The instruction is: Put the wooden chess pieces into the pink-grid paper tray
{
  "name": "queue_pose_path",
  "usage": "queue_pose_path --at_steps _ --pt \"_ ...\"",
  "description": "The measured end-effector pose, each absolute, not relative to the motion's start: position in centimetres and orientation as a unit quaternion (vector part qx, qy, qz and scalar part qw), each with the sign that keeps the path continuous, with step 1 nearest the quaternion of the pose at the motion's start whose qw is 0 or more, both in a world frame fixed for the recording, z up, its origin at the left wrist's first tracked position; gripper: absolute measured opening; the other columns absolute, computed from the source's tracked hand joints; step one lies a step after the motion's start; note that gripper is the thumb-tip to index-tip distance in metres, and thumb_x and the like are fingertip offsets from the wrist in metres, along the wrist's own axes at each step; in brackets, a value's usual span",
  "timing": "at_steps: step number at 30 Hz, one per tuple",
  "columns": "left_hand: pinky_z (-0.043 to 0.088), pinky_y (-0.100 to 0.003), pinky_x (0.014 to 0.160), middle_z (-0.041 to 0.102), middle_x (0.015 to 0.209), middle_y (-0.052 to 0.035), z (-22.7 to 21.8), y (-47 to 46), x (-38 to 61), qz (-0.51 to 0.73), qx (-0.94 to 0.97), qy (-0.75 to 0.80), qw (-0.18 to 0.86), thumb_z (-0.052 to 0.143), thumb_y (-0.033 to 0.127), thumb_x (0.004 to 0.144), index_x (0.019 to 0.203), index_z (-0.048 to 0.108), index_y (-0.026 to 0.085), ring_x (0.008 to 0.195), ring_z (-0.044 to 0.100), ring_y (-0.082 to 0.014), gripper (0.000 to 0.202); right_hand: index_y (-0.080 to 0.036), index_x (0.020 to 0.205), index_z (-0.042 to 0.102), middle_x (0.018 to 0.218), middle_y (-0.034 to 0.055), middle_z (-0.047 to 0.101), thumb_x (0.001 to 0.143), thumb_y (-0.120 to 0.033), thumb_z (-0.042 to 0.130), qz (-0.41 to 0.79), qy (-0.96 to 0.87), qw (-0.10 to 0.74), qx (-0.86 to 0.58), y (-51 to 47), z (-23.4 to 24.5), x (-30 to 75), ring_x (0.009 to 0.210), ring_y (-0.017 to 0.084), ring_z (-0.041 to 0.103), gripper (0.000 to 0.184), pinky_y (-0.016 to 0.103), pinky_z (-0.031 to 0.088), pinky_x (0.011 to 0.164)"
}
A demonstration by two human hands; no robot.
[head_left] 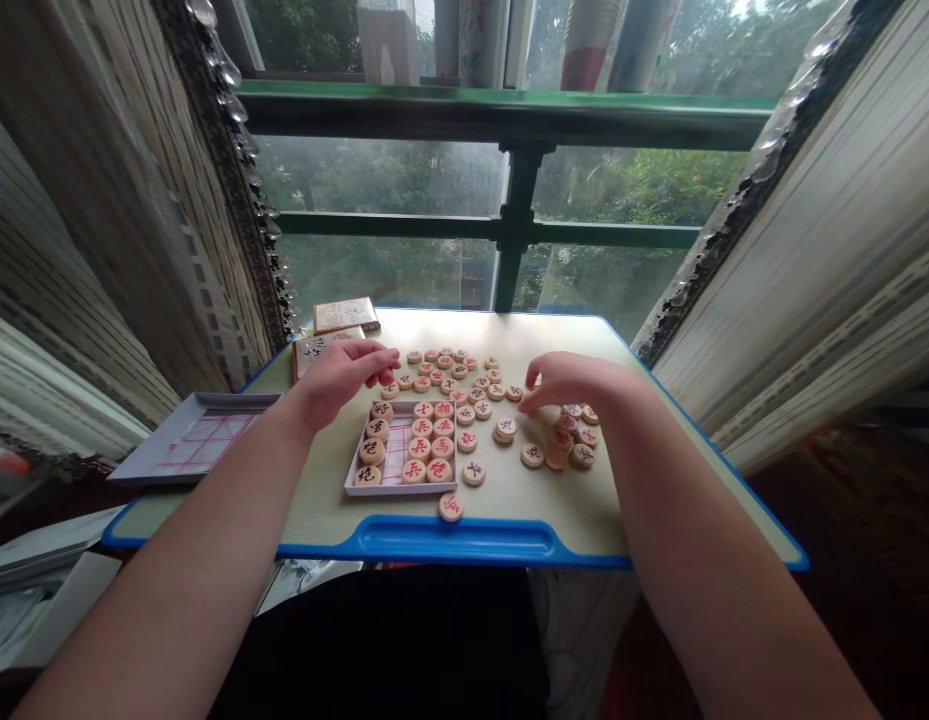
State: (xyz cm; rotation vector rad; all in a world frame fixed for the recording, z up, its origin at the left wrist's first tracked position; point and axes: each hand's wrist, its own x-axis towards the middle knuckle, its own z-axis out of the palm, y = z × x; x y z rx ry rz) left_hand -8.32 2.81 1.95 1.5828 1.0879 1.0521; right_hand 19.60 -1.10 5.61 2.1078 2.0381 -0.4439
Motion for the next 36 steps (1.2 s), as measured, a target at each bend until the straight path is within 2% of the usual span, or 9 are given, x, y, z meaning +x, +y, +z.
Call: queue_pose_path --at_steps 4,8,14,22,28,36 --pt "0.036 -0.023 0.054 0.062 0.057 -0.0021 1.8 2.9 -8.4 0.419 0.648 0.445 0.454 0.071 0.041 0.065 0.07 0.068 0.012 0.056 0.05 -0.0097 0.029 -0.016 0.08 0.073 0.078 0.0099 0.07 0.064 -0.032 0.068 -0.128 0.677 0.127 0.713 -1.6 6.0 18.8 0.066 0.022 0.064 0.023 0.028 0.043 0.053" --pt "0.037 -0.023 0.054 0.062 0.058 -0.0026 1.7 3.1 -8.5 0.422 0.649 0.453 0.443 0.071 0.042 0.065 0.071 0.069 0.013 0.056 0.051 -0.0101 0.03 -0.015 0.067 0.07 0.067 0.0087 0.069 0.069 -0.036 0.064 -0.197 0.661 0.069 0.721 -1.8 6.2 19.0 0.055 0.018 0.061 0.021 0.028 0.043 0.048" --pt "0.038 -0.023 0.053 0.063 0.057 -0.0028 1.8 3.0 -8.4 0.418 0.663 0.455 0.422 0.069 0.04 0.065 0.069 0.069 0.013 0.055 0.051 -0.0102 0.027 -0.018 0.083 0.07 0.07 0.0052 0.07 0.071 -0.031 0.066 -0.245 0.719 -0.099 0.643 -1.9 6.4 19.0 0.061 0.016 0.063 0.018 0.025 0.044 0.051" --pt "0.044 -0.025 0.057 0.067 0.061 -0.0038 2.1 2.5 -8.3 0.361 0.713 0.463 0.384 0.072 0.04 0.063 0.071 0.072 0.017 0.058 0.057 -0.0129 0.024 -0.014 0.087 0.065 0.075 0.0063 0.069 0.072 -0.034 0.068 -0.341 0.743 -0.228 0.529 -2.6 6.3 16.4 0.062 0.013 0.062 0.025 0.024 0.047 0.052" --pt "0.049 -0.026 0.063 0.07 0.066 -0.0051 2.8 1.2 -7.2 0.299 0.73 0.437 0.432 0.07 0.045 0.067 0.07 0.074 0.018 0.064 0.062 -0.0146 0.027 -0.014 0.087 0.065 0.081 0.0054 0.07 0.072 -0.029 0.069 -0.283 0.802 -0.259 0.458 -3.2 5.1 13.9 0.067 0.012 0.062 0.021 0.026 0.049 0.059" --pt "0.051 -0.03 0.066 0.07 0.068 -0.0055 2.9 0.7 -7.2 0.294 0.723 0.389 0.49 0.074 0.037 0.065 0.072 0.074 0.016 0.066 0.064 -0.0169 0.022 -0.013 0.091 0.062 0.082 0.0059 0.069 0.076 -0.025 0.067 -0.174 0.835 -0.291 0.433 -3.6 4.4 12.3 0.069 0.011 0.061 0.019 0.027 0.048 0.065"
